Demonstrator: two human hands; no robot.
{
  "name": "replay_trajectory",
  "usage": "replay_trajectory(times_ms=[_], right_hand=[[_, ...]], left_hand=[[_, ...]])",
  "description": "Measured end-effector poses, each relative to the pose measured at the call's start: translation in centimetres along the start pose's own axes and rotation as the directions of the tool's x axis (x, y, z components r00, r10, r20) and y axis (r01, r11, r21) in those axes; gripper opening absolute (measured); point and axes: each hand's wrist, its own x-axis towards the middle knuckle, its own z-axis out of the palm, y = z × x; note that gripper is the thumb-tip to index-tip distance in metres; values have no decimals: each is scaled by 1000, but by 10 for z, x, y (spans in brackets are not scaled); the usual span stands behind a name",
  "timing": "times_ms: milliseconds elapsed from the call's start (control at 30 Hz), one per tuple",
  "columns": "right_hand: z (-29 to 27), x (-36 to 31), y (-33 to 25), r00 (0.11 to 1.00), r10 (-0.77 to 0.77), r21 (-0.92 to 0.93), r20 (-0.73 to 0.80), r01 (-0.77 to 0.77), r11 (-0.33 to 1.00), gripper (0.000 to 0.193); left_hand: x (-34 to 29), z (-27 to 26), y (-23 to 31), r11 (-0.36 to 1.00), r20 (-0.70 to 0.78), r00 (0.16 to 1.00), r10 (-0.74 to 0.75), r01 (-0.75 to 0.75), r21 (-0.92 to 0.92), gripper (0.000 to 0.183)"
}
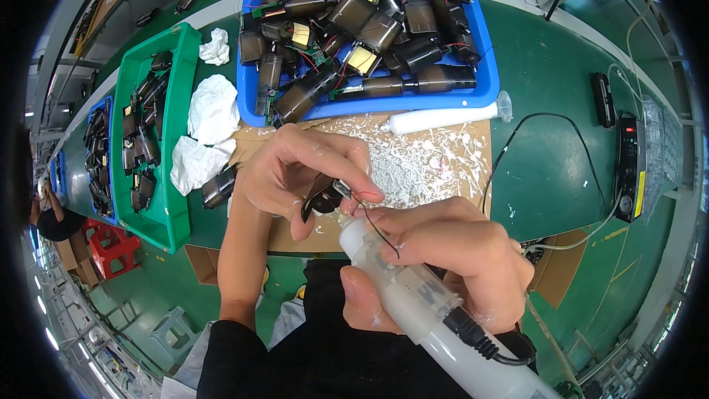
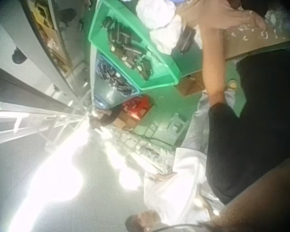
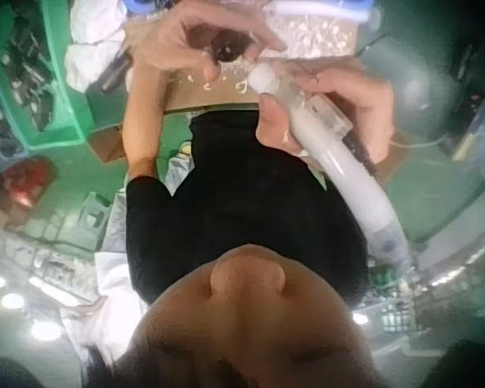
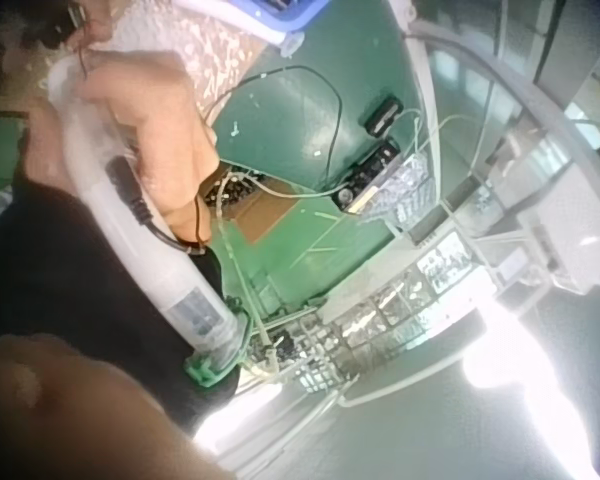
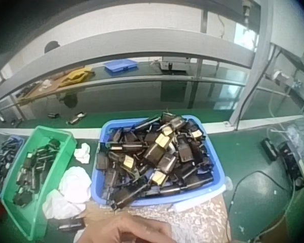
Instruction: The person applies sealant to electronic modules using a manual syringe applicator.
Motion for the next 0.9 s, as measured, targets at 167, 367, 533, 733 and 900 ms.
replay_trajectory(times_ms=[167, 367, 533, 733, 900], right_hand=[[-2, 0, 3, 1000, -25, -22, 3, 25, 999, 42], [-1, 0, 2, 999, -24, -38, 26, 25, 999, 44], [7, -3, 6, 978, -13, 108, -210, 36, 994, 38], [12, -6, 8, 974, -47, 134, -220, 78, 988, 41], [-2, -15, 13, 983, -114, 312, -146, 155, 937, 50]], left_hand=[[0, -2, 1, 999, 22, 999, -47, 48, -8, 69], [2, -2, 2, 999, 36, 999, -34, 35, -18, 69], [2, -3, 1, 999, 42, 999, -32, 33, -8, 68], [-2, -2, 6, 998, 32, 998, -59, 59, -4, 68], [-9, -2, 34, 891, -94, 994, 53, -5, 453, 65]])
